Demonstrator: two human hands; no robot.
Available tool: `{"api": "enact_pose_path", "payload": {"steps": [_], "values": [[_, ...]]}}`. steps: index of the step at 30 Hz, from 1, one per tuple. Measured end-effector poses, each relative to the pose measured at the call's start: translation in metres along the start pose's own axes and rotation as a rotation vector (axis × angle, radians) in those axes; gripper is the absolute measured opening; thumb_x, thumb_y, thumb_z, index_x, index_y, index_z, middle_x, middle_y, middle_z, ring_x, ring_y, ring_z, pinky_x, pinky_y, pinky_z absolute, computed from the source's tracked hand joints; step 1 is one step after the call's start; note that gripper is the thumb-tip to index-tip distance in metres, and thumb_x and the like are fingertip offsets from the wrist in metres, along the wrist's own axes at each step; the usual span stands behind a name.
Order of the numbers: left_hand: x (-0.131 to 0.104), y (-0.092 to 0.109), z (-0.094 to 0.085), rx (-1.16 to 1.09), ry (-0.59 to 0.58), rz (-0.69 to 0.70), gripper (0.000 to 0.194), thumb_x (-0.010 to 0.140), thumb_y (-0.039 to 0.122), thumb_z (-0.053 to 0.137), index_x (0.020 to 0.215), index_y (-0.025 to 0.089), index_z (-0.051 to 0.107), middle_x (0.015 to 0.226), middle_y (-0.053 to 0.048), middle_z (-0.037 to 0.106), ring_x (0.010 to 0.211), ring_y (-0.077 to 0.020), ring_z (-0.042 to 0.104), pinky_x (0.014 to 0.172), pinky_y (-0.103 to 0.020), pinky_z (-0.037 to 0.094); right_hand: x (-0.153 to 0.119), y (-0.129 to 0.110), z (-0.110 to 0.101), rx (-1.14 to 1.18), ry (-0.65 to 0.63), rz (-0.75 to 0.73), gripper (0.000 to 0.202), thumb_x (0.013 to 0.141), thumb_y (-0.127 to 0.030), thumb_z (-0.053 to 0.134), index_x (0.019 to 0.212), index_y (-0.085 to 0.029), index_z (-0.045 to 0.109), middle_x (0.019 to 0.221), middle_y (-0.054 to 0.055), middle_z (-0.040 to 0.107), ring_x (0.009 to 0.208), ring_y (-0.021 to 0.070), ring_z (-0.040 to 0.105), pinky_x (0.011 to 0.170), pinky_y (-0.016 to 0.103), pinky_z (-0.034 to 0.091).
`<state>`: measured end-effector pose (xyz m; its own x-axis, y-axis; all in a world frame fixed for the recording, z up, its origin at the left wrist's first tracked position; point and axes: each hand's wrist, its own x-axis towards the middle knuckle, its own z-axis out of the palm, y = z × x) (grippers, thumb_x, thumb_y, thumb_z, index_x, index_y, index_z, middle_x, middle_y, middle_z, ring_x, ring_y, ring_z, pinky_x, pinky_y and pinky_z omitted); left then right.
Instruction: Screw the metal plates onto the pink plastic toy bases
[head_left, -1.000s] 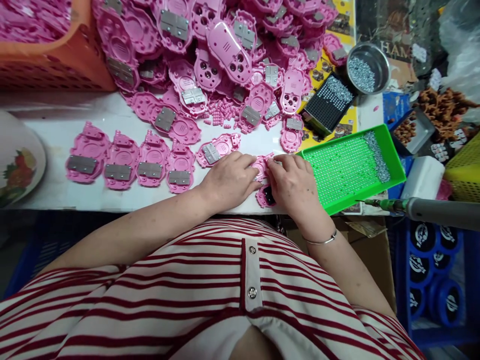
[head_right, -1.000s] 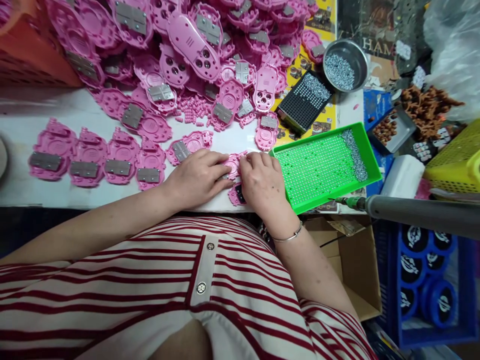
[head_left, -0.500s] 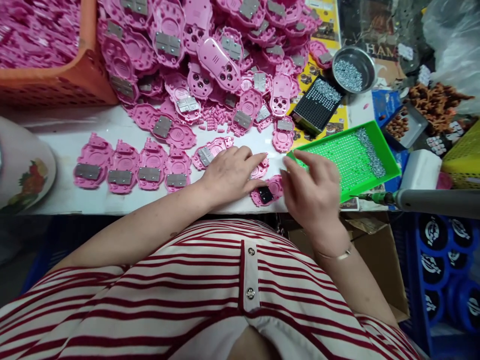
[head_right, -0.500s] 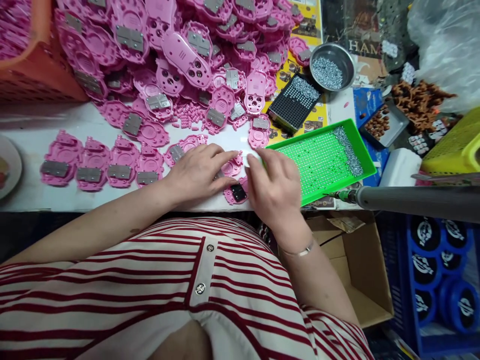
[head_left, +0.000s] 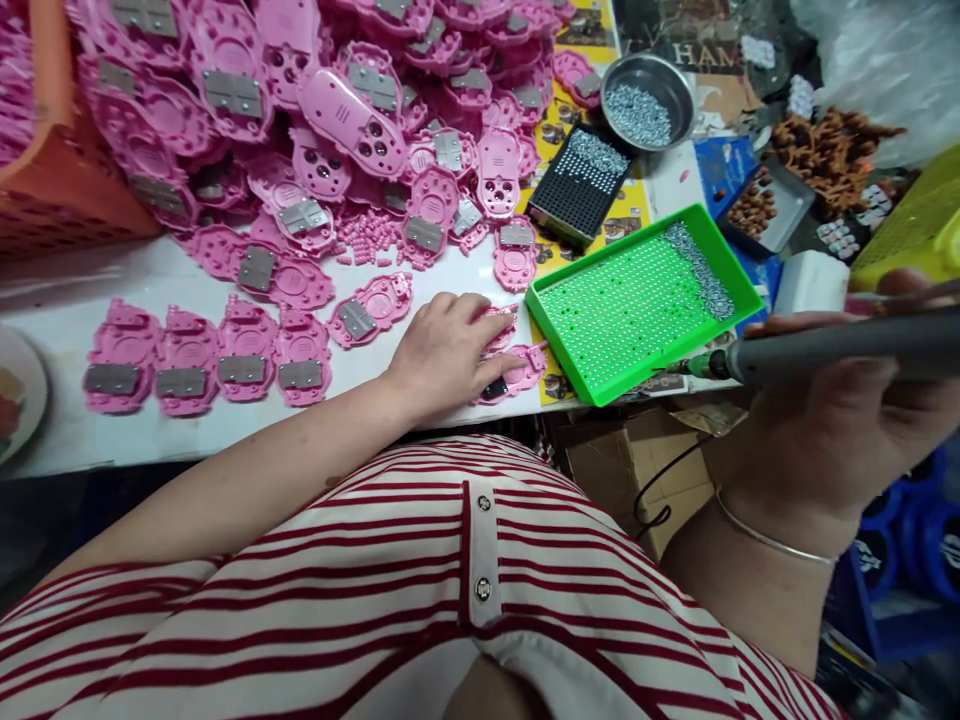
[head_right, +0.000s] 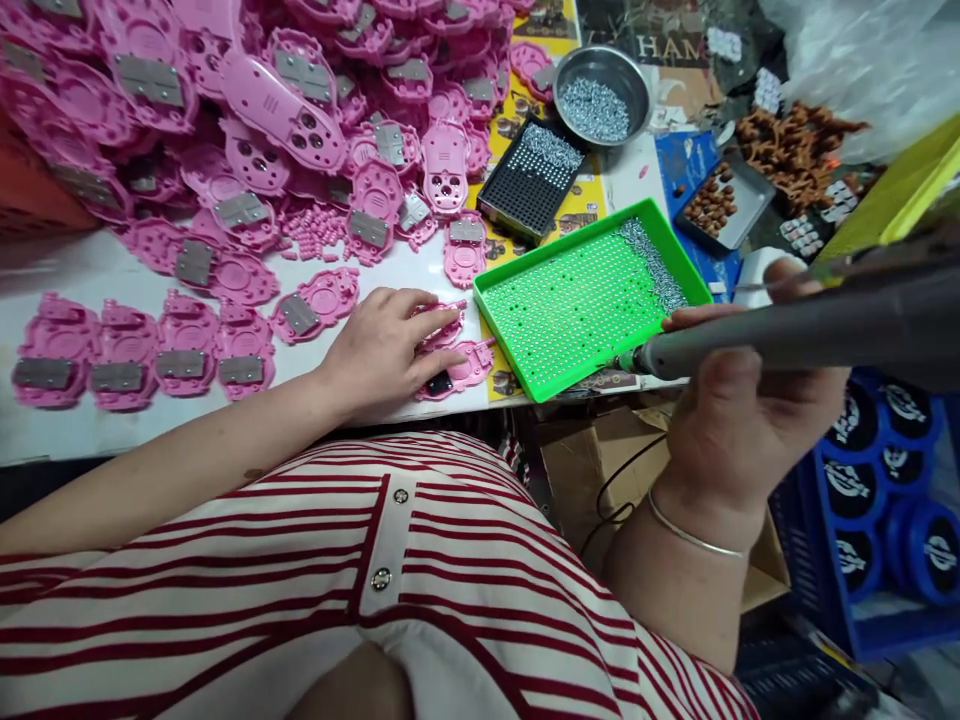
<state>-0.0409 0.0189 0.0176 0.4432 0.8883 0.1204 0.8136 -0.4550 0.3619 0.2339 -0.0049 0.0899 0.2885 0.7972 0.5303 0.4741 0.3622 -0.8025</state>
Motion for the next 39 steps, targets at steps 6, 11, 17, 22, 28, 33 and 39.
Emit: {"api": "enact_pose_path", "payload": {"steps": [6,11,17,22,28,33,39], "values": [[-0.010,0.015,0.013,0.038,-0.008,-0.042,0.075,0.085,0.064,0.063,0.141,0.016,0.053,0.143,-0.018,0.050,0.124,-0.0358,0.047,0.106,-0.050,0.041,0.016,0.001,0.055,0.555,-0.019,-0.146,0.027,0.066,-0.042,0.078,0.090,-0.032,0.073,0.051,-0.007,0.048,0.040,0.0095,0.041,0.040,0.027,0.040],[-0.011,0.012,0.022,-0.020,0.063,-0.005,0.065,0.090,0.056,0.060,0.139,0.013,0.056,0.140,-0.019,0.050,0.126,-0.0347,0.046,0.110,-0.050,0.038,0.010,0.016,0.094,0.634,-0.029,-0.178,0.016,0.079,-0.037,0.072,0.093,-0.031,0.067,0.052,-0.009,0.042,0.036,0.0069,0.038,0.036,0.022,0.036],[-0.010,0.011,0.022,-0.083,0.098,0.034,0.058,0.089,0.049,0.060,0.135,0.014,0.058,0.133,-0.016,0.057,0.122,-0.0327,0.049,0.110,-0.050,0.039,0.002,0.028,0.105,0.605,-0.053,-0.119,0.028,0.078,-0.049,0.071,0.093,-0.030,0.058,0.055,-0.008,0.040,0.039,0.0084,0.040,0.043,0.026,0.044],[-0.010,0.010,0.022,-0.117,0.103,0.044,0.058,0.090,0.050,0.059,0.134,0.012,0.059,0.132,-0.016,0.058,0.120,-0.0330,0.047,0.109,-0.050,0.039,-0.001,0.034,0.106,0.570,-0.086,-0.040,0.028,0.076,-0.046,0.072,0.095,-0.029,0.059,0.065,-0.006,0.049,0.043,0.0083,0.045,0.048,0.029,0.050],[-0.010,0.010,0.020,-0.102,0.110,0.059,0.057,0.091,0.050,0.059,0.132,0.010,0.061,0.132,-0.016,0.059,0.118,-0.0325,0.048,0.108,-0.049,0.040,-0.002,0.029,0.102,0.541,-0.146,-0.016,0.022,0.079,-0.042,0.068,0.095,-0.028,0.060,0.064,-0.006,0.052,0.044,0.0077,0.048,0.046,0.025,0.051],[-0.010,0.010,0.019,-0.117,0.096,0.053,0.057,0.091,0.050,0.058,0.133,0.011,0.059,0.133,-0.015,0.059,0.120,-0.0320,0.048,0.109,-0.049,0.039,-0.004,0.032,0.106,0.515,-0.048,-0.025,0.028,0.077,-0.046,0.070,0.095,-0.029,0.057,0.066,-0.007,0.051,0.043,0.0071,0.046,0.044,0.025,0.049],[-0.010,0.010,0.019,-0.127,0.111,0.056,0.054,0.090,0.049,0.060,0.128,0.010,0.062,0.130,-0.015,0.062,0.118,-0.0314,0.050,0.109,-0.046,0.039,-0.004,0.033,0.106,0.513,-0.147,0.040,0.029,0.076,-0.050,0.072,0.089,-0.027,0.059,0.057,-0.007,0.048,0.043,0.0090,0.046,0.043,0.027,0.044]]}}
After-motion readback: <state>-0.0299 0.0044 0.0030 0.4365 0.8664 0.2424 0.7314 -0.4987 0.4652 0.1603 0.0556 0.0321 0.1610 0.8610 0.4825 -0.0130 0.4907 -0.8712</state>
